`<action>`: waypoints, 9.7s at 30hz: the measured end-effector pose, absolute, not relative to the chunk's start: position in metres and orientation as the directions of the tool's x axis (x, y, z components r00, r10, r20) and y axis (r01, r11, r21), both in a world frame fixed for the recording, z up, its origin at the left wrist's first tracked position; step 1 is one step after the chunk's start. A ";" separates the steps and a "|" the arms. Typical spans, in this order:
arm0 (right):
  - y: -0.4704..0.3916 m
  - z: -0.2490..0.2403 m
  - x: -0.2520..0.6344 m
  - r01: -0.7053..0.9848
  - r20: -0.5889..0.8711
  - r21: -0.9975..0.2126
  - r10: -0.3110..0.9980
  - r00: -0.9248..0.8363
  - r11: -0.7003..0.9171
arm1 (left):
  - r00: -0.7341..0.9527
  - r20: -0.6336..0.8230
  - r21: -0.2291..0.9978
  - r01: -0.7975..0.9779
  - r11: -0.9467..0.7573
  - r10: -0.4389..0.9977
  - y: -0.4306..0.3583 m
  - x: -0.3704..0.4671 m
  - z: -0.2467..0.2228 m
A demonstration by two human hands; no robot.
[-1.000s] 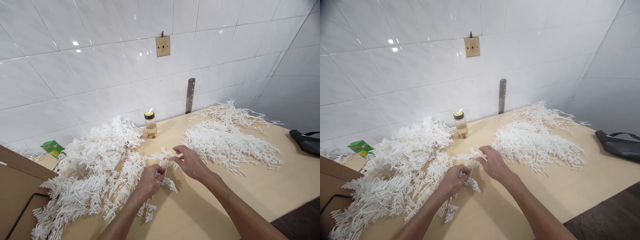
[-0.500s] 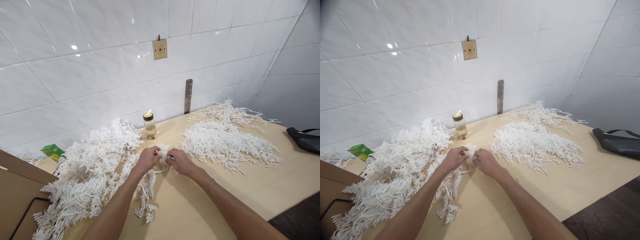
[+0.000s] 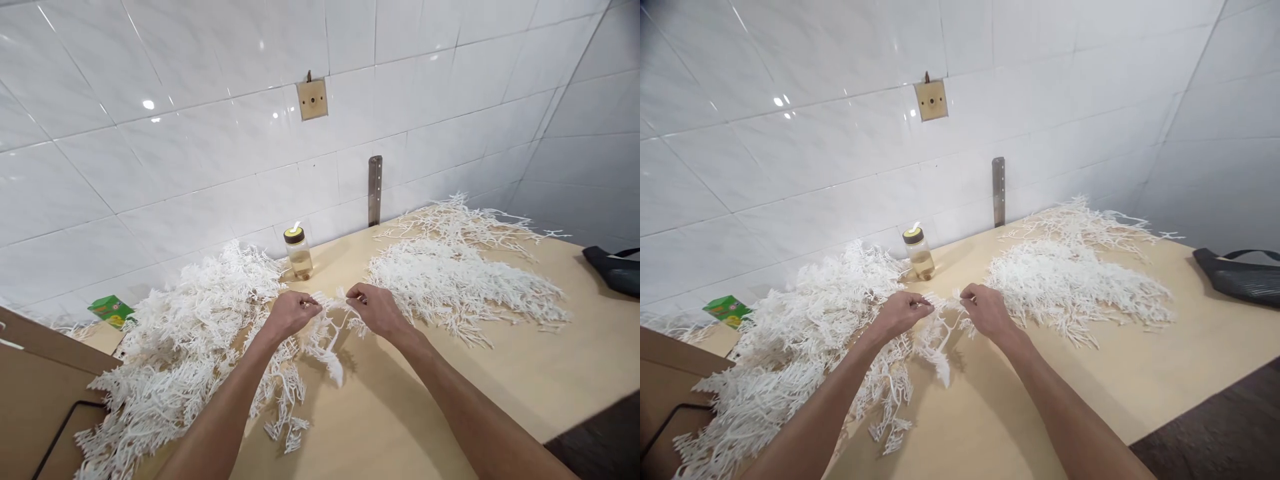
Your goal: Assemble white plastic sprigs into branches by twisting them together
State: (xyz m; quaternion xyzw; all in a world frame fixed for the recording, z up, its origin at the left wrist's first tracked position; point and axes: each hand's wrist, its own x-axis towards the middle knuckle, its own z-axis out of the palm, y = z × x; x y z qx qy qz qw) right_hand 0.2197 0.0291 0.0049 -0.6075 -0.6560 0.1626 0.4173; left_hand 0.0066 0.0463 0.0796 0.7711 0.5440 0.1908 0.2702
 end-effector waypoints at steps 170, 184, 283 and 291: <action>-0.001 0.008 0.204 -0.047 0.026 -0.999 0.999 -0.029 0.025 | 0.378 -0.127 0.983 0.171 0.066 0.917 -0.010 0.026 0.047; -0.025 0.026 0.196 0.491 0.373 -0.838 0.906 0.198 0.238 | 0.173 -0.186 0.981 -0.020 0.192 0.967 -0.011 0.034 0.039; -0.021 -0.006 0.176 0.181 -0.093 -0.982 0.970 -0.225 -0.052 | 0.556 0.158 0.678 0.540 -0.499 0.816 0.011 0.024 0.060; -0.021 -0.008 0.173 0.191 -0.090 -0.980 0.974 -0.208 -0.050 | 0.312 0.295 0.432 0.799 -0.417 0.903 0.013 0.030 0.053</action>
